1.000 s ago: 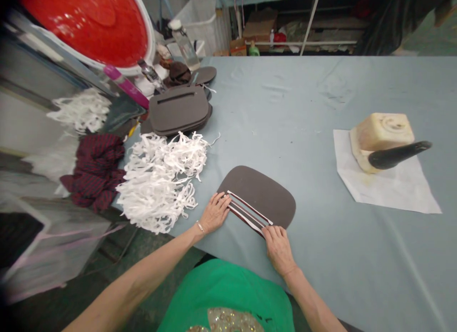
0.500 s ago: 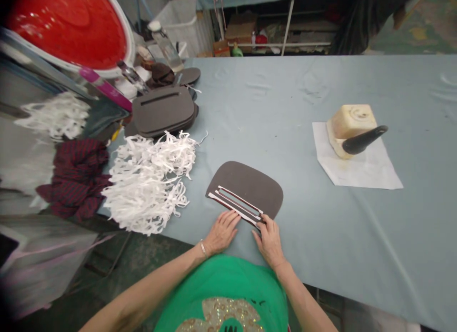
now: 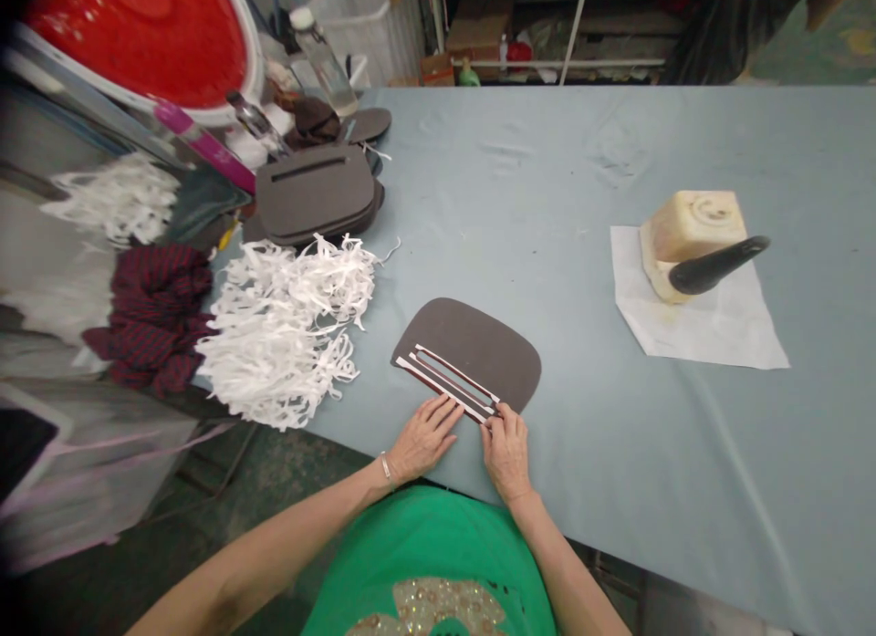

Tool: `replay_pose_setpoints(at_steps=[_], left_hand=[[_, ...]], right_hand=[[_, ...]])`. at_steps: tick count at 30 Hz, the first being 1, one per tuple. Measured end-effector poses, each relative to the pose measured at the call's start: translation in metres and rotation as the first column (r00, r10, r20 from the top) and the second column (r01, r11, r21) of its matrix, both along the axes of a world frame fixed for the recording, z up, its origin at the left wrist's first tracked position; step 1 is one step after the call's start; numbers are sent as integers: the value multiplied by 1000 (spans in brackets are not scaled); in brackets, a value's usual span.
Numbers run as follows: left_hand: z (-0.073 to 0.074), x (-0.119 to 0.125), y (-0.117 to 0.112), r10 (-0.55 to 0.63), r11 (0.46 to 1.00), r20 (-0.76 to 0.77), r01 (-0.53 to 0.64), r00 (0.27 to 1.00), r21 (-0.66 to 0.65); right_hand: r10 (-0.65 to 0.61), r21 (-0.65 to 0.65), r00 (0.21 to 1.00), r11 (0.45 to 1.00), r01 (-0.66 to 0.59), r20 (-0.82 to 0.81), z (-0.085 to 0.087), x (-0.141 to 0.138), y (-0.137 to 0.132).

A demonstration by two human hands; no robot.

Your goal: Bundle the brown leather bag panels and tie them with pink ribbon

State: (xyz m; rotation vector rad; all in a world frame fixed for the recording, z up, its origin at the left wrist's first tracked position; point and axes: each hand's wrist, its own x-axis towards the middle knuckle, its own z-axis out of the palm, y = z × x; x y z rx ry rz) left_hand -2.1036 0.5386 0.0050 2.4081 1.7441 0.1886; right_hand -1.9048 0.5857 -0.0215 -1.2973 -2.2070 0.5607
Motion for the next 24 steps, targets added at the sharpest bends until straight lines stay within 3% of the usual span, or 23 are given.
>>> replay_pose_setpoints(at_steps=[3,13,19,24], left_hand=[[4,0,-2,-32,999,-23,32,999,-24],[-6,21,-7,-48,999,-85,49,995,10],[-3,16,-4,-68,997,-43,70,997,38],[-4,10,-4,-117,991,-50,120,992,64]], right_hand=[[7,3,999,1000,-7,-33,1,0,0],[-39,29,994,999,42,-101,-6,-2,-2],[-93,58,995,994,95,-27,-6,-6,4],[-48,78,998,996,45,45,-5,-9,8]])
